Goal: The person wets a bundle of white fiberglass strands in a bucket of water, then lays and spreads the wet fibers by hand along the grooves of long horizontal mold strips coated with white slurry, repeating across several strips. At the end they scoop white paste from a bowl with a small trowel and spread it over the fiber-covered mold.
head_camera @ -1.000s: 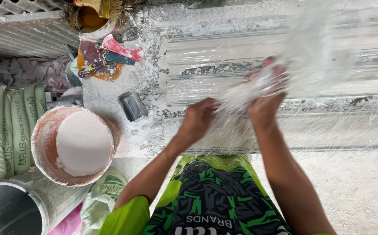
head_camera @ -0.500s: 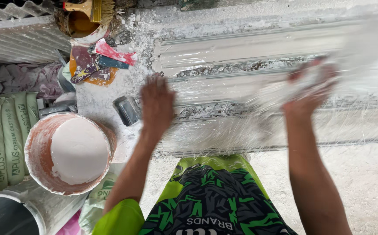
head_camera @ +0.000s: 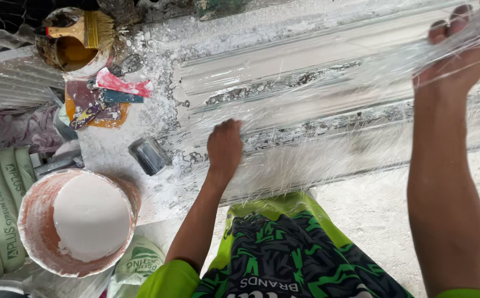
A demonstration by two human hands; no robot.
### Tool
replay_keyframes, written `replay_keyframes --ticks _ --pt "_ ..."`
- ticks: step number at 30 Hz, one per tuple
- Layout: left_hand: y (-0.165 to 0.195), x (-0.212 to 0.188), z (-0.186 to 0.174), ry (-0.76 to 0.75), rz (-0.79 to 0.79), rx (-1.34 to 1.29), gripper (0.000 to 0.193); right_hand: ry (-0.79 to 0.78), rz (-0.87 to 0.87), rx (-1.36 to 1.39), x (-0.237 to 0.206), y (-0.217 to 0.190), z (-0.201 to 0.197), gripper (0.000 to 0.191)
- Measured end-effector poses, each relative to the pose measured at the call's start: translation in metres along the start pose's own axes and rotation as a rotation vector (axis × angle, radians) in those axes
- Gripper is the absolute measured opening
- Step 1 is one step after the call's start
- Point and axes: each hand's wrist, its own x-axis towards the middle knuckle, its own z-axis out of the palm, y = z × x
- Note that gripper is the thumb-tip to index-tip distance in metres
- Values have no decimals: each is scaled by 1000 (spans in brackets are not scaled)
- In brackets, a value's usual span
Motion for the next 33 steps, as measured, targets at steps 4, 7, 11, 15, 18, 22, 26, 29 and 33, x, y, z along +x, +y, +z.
replay_keyframes --ticks 4,7,11,15,18,22,26,29,33 --pt "29 -6 -5 433 65 428 47 25 241 316 -37 9 8 38" --pt "71 -26 2 339 317 -462 39 27 330 65 -117 51 53 49" --pt "100 -32 26 -56 193 -984 23 87 549 246 -136 61 81 36" --pt "73 -14 47 127 87 -376 18 -137 288 420 -36 31 13 44" --pt "50 0 48 90 101 -68 20 -253 222 426 30 21 -50 23" --pt "93 5 47 436 -77 496 47 -241 223 532 23 13 -61 39" --pt "226 -8 75 422 98 -382 42 123 578 70 -38 11 -33 35" --pt "303 -10 106 109 -95 -677 23 8 717 415 -34 10 -53 40" --pt "288 -1 129 327 15 -386 14 -325 258 396 50 0 -130 50"
